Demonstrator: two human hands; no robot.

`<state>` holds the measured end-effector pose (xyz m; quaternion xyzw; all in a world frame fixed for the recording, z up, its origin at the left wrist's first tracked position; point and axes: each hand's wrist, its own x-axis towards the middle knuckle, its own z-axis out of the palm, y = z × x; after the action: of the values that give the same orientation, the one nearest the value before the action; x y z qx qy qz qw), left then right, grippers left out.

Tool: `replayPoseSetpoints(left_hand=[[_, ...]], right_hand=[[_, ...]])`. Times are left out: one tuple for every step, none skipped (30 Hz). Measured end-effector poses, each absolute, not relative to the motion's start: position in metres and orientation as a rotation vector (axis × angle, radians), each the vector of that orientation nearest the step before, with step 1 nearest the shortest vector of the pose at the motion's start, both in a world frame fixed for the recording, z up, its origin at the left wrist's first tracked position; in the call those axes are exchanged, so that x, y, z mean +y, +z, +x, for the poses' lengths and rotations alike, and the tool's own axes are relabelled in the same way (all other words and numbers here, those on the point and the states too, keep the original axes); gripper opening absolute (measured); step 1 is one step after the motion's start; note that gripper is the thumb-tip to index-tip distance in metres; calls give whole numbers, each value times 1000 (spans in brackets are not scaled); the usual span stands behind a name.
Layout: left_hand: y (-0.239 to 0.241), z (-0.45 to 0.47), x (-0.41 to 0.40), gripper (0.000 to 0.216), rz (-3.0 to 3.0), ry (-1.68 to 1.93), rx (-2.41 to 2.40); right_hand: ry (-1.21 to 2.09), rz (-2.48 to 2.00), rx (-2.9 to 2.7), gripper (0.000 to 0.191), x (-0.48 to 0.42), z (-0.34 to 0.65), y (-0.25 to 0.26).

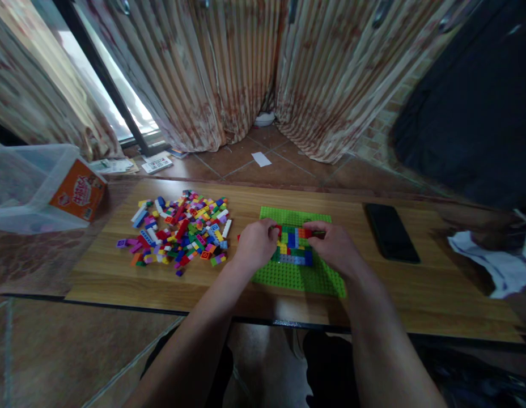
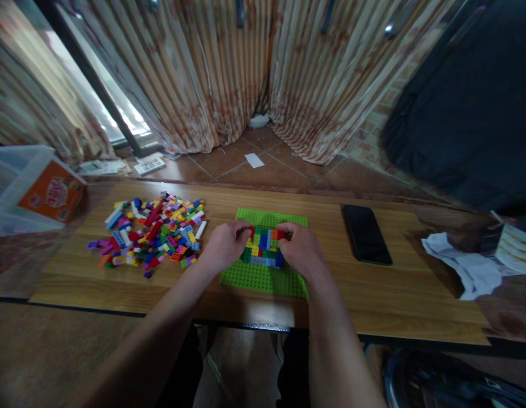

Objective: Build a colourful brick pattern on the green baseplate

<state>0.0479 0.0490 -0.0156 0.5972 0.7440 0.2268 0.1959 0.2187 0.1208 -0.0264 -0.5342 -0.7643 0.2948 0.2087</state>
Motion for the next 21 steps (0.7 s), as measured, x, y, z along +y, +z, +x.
replayPoseSetpoints(left_hand=[[-16, 48, 49, 28, 1673, 633, 2086], [-15, 48, 49, 28, 1673, 633, 2087], [-15, 48, 49, 28, 1672, 636, 2085], [-15, 48, 49, 28, 1669, 639, 2081], [-15, 48, 49, 28, 1665, 639, 2079], [-14, 47, 49, 28, 1659, 639, 2079], [-14, 47, 49, 28, 1649, 638, 2081], [-14, 47, 49, 28, 1639, 637, 2083], [-14, 47, 49, 28, 1633, 645, 2085], [-14, 46, 49, 28, 1626, 653, 2087], [-14, 46, 50, 28, 1625, 667, 2088], [-14, 46, 50, 28, 1628, 678, 2083], [-14, 45, 51, 28, 1625, 687, 2080], [-15, 45, 51, 28, 1622, 693, 2071], [-15, 44, 52, 28, 1618, 696, 2061], [-16, 43, 52, 28, 1609, 701, 2049], [-17, 43, 53, 28, 1597, 708, 2039], [-18, 42, 54, 28, 1580, 720, 2033], [-19, 41, 54, 28, 1562, 734, 2029], [-20, 40, 55, 28, 1548, 747, 2025], [-21, 39, 56, 28, 1540, 759, 2019]], right_hand=[[824, -1485, -2121, 38, 121, 219, -27], [832, -1478, -2114, 38, 121, 219, -28], [841, -1472, -2107, 38, 122, 219, -28], [851, -1466, -2099, 38, 122, 220, -29], [864, -1455, -2095, 37, 122, 220, -28], [880, -1441, -2095, 37, 122, 221, -28], [894, -1434, -2096, 37, 121, 221, -27], [904, -1429, -2100, 36, 121, 221, -26], [909, -1427, -2105, 36, 120, 221, -26], [911, -1423, -2108, 36, 119, 221, -25], [911, -1414, -2111, 36, 117, 221, -24], [911, -1405, -2109, 35, 117, 221, -24], [912, -1395, -2101, 35, 116, 222, -23], [911, -1387, -2085, 34, 116, 223, -23], [902, -1386, -2057, 32, 117, 226, -22], [883, -1389, -2019, 30, 119, 230, -21], [845, -1404, -1968, 28, 122, 237, -20], [782, -1434, -1907, 27, 126, 245, -18], [693, -1475, -1842, 28, 131, 255, -17], [574, -1537, -1765, 31, 136, 266, -16], [428, -1596, -1701, 36, 142, 279, -15]])
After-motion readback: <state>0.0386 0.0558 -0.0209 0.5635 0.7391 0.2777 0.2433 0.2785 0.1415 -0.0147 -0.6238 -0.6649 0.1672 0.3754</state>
